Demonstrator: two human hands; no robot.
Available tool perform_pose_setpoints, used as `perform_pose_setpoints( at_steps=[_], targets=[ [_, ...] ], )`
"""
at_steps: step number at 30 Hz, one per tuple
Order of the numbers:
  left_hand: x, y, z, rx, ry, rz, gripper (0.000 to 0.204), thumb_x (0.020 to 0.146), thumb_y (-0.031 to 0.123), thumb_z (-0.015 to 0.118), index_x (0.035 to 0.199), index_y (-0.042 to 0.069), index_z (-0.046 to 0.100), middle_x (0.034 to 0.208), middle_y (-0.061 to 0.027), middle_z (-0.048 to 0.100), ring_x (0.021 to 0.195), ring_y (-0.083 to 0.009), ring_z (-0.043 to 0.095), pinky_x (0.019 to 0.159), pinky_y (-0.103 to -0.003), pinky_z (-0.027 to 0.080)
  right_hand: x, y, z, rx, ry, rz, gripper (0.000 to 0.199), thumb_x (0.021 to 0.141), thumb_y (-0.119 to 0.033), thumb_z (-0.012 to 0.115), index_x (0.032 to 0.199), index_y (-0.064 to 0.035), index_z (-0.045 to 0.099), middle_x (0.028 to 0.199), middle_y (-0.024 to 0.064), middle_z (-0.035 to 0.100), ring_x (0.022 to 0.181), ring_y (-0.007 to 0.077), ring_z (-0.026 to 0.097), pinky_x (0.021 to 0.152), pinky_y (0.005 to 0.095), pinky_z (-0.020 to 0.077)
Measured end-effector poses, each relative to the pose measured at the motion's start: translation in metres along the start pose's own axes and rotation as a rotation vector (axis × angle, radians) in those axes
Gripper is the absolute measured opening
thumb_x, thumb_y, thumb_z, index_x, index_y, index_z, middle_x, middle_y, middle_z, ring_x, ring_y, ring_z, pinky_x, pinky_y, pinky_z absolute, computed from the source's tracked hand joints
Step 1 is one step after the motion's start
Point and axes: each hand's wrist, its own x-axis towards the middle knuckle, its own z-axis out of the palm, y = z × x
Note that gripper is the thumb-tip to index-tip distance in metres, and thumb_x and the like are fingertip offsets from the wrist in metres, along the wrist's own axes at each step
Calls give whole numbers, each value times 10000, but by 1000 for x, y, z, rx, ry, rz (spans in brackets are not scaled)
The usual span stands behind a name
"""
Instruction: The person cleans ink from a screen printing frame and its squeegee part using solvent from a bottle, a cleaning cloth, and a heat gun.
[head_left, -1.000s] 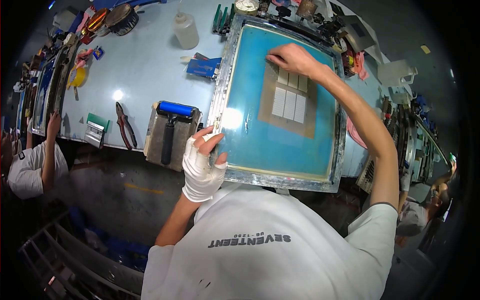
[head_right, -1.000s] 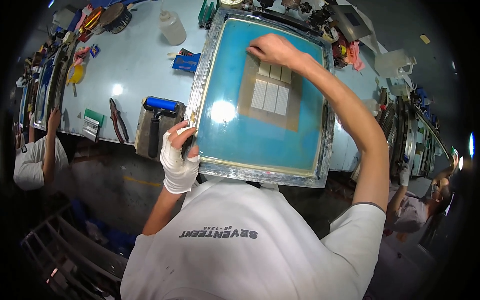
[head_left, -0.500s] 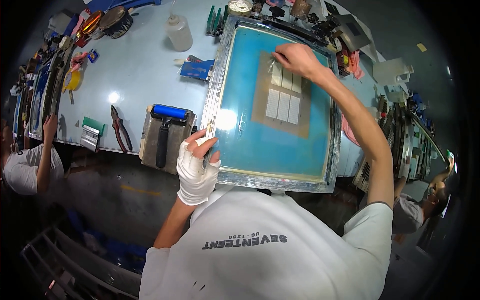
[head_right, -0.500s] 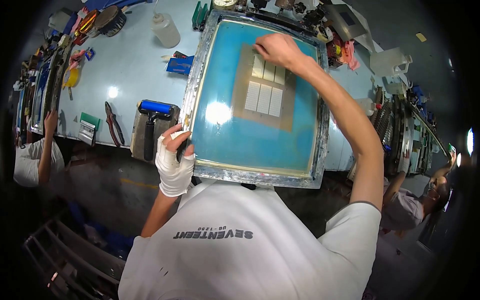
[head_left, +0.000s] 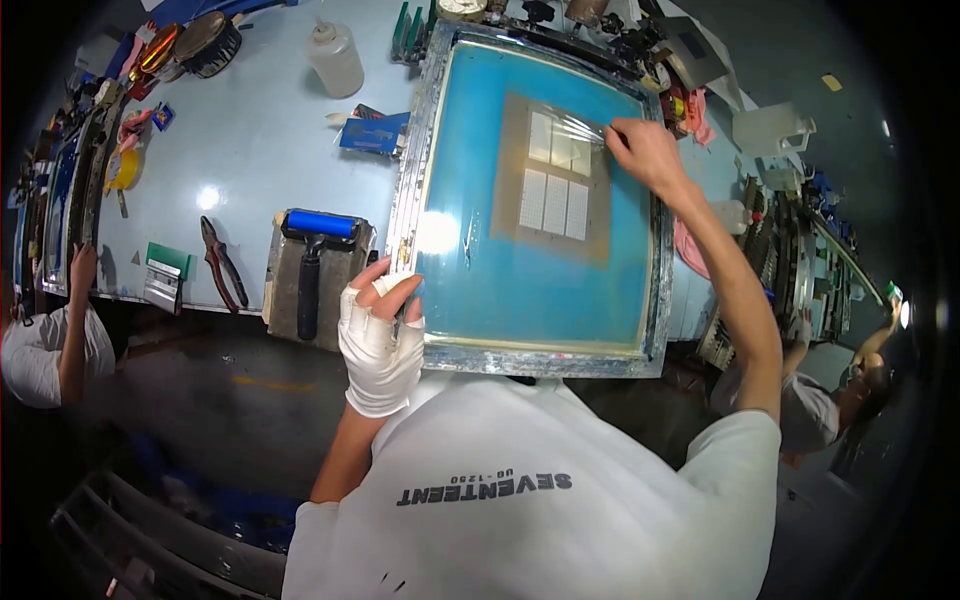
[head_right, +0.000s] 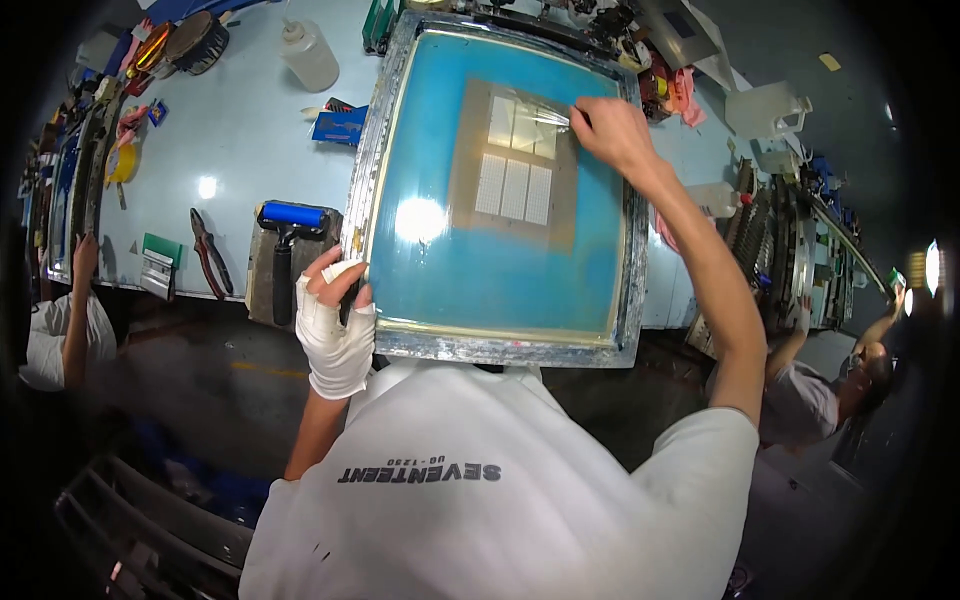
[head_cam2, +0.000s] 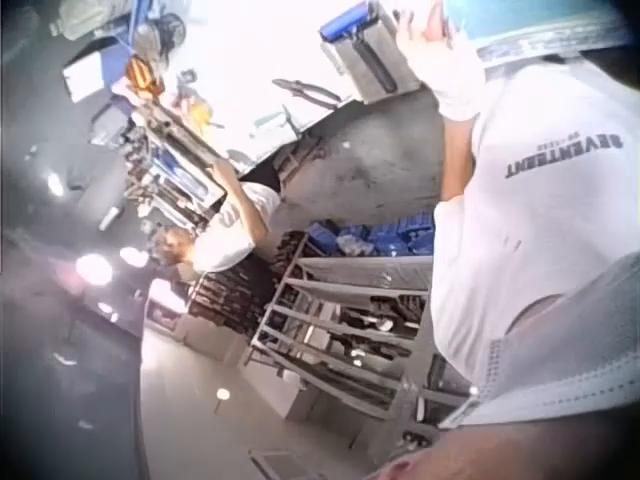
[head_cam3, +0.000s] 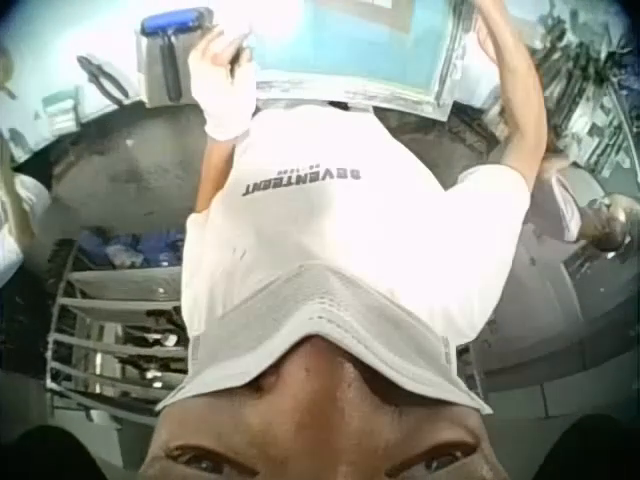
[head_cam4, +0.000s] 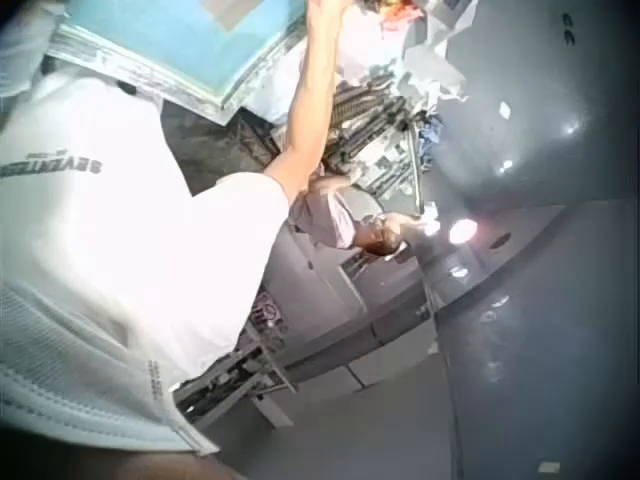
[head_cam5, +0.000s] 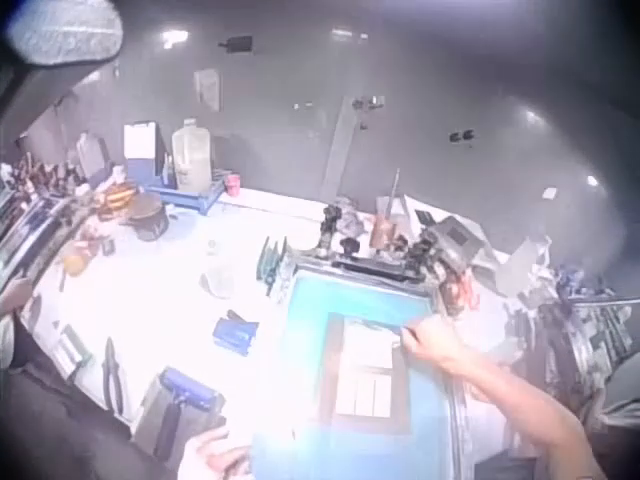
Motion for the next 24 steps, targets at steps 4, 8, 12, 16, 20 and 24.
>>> perform_pose_setpoints(
  at_steps=[4,8,12,16,20,24],
  targets=[
    [0,0,-2,31,-16,5,370,820,-84,701,1154,73,687,1078,-112,676,1156,-357,626,895,-430,512,6,2,-13,99,-60,78,370,965,-329,541,818,-14,668,743,224,649,748,443,641,653,506,503],
    [0,-1,0,-8,-43,23,362,830,-93,679,1148,79,689,1075,-105,678,1147,-362,633,910,-431,510,-23,6,-12,466,-183,302,484,1028,-413,562,791,-1,653,588,71,531,528,148,492,542,321,409],
    [-2,1,-3,15,-59,25,346,835,-89,679,1142,71,686,1086,-104,682,1137,-361,639,909,-429,508,-54,-6,-33,718,-129,438,477,1051,-430,553,815,-37,687,620,-17,527,551,70,464,537,248,380],
    [5,6,-5,85,-146,38,342,841,-53,711,1163,57,673,1112,-123,679,1163,-363,625,927,-430,504,-89,-7,-47,651,-61,396,457,1049,-416,562,839,-31,690,588,-1,491,572,82,488,555,261,393],
    [36,22,-13,115,-268,123,365,835,-24,732,1184,52,659,1119,-131,674,1174,-368,618,934,-441,502,-128,-5,-47,694,47,417,388,1022,-350,615,843,-13,686,588,40,521,560,94,458,546,300,371],
    [69,30,-6,160,-349,227,359,858,30,734,1204,44,641,1137,-155,658,1167,-382,613,940,-445,496,-137,4,-44,716,104,433,360,1017,-325,629,870,-2,689,598,40,526,568,90,455,545,301,370]
  ],
)
